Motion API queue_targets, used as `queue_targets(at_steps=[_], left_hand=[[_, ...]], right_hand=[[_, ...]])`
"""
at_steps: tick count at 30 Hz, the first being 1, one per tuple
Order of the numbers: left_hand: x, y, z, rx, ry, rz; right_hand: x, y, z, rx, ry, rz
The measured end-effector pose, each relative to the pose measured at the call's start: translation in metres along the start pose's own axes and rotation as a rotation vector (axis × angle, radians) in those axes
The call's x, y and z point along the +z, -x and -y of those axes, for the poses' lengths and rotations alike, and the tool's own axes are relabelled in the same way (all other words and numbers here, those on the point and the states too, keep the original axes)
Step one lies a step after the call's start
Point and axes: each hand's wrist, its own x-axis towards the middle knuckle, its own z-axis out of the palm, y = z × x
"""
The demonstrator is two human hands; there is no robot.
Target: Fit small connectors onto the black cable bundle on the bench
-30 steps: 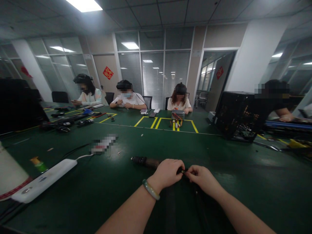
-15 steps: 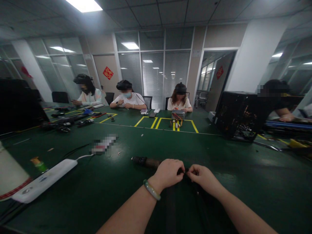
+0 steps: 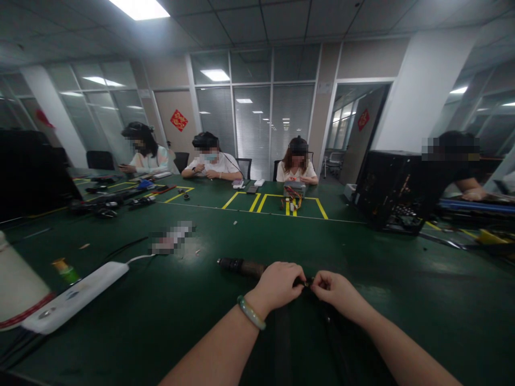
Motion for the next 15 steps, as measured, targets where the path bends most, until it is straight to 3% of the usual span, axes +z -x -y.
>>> queue_targets(at_steps=[15], left_hand=[[-0.0033,0.0007,-0.0009,0.016,0.015,0.007]], right_hand=[[-0.0004,0.0015,0.0049,-0.023,0.024,0.001]])
